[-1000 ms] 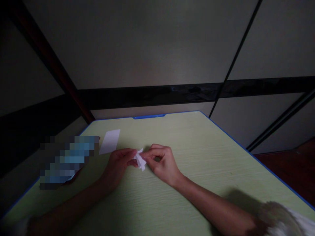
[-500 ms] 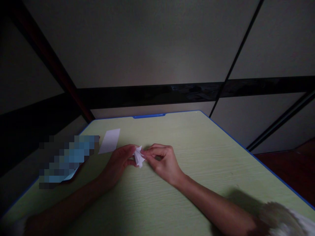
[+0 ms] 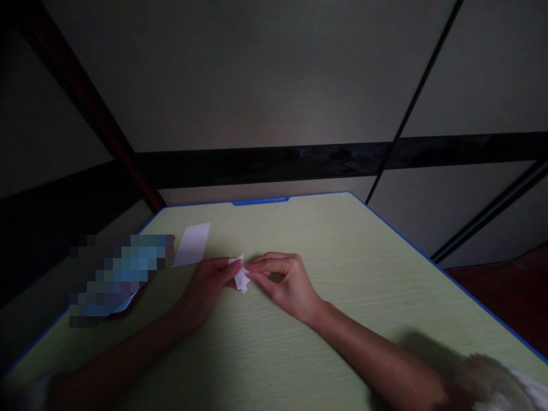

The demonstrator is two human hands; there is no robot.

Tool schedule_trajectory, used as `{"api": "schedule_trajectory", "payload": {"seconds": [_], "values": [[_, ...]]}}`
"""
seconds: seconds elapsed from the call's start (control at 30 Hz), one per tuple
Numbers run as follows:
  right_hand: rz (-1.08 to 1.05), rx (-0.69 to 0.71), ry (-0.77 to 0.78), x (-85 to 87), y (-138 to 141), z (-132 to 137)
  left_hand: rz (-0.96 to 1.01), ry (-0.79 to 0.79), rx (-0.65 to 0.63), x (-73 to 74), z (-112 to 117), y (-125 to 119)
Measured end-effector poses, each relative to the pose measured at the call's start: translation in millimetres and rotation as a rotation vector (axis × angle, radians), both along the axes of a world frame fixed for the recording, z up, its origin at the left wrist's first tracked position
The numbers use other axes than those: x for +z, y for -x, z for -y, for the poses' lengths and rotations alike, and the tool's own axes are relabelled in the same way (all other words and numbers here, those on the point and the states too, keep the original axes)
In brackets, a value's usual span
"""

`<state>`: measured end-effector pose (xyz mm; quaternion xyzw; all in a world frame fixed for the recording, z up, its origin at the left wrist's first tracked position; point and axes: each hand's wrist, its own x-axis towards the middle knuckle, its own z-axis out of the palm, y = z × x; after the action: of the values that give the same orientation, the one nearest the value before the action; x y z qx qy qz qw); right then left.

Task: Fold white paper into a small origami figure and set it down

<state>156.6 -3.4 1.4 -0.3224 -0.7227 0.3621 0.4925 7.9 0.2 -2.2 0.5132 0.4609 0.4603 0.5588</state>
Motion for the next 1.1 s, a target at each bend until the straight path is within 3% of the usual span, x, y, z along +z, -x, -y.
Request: {"api": "schedule_trajectory", "payload": {"seconds": [0.2,0.37,0.63,0.93,1.1], "values": [[-0.289,0.1,0.558,-0.3,-0.5,-7.2,-0.043,-0.018,0.003,0.1,1.6,-0.5],[-0.271,0.209,0.783,-0.8,-4.9,-14.2,-0.126,-0.017,0.001,1.7,2.4,-2.1],[-0.127,0.272,0.819,5.0,-10.1,-14.8,-0.165,-0.026,-0.06,-2.5,-0.6,-0.1],[-0.237,0.117,0.801,1.7,-3.0,-13.2,-0.015,0.006,-0.136,0.3,0.7,-0.2],[-0.254,0.169,0.82,1.2,-6.2,-14.4,0.015,0.037,-0.144,2.3,2.1,-0.3]]}}
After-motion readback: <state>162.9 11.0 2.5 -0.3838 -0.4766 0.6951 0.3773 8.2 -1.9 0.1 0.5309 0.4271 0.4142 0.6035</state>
